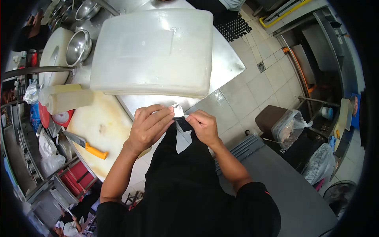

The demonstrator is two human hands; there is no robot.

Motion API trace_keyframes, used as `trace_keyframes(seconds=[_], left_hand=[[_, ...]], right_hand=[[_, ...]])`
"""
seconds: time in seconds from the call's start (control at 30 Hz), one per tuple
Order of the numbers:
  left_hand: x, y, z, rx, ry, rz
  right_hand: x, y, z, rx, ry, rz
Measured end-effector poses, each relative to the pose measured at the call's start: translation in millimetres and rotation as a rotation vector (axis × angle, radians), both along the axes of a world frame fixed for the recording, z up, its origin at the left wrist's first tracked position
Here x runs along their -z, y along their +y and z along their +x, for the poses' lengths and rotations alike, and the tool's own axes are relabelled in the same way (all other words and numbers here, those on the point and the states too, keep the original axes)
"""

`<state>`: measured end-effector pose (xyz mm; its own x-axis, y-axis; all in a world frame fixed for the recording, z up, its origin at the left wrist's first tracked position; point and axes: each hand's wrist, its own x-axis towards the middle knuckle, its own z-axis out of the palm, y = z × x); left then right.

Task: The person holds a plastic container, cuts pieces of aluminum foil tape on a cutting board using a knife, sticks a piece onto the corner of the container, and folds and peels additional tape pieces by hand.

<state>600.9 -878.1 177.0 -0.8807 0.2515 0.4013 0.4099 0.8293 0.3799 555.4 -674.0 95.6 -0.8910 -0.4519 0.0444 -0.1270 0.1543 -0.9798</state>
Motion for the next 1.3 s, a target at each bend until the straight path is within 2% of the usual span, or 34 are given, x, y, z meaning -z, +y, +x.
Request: trace_keyframes(seconds=[0.47, 1.3], left_hand=[[-24, 7, -68, 0.120, 0.060, -0.083], [-18, 19, -81, 0.101, -0.006, -0.053]], right_hand=[[-10, 4, -25, 0.223, 0.015, -0.098], [-6, -2, -33, 0.250, -0.039, -0.116]])
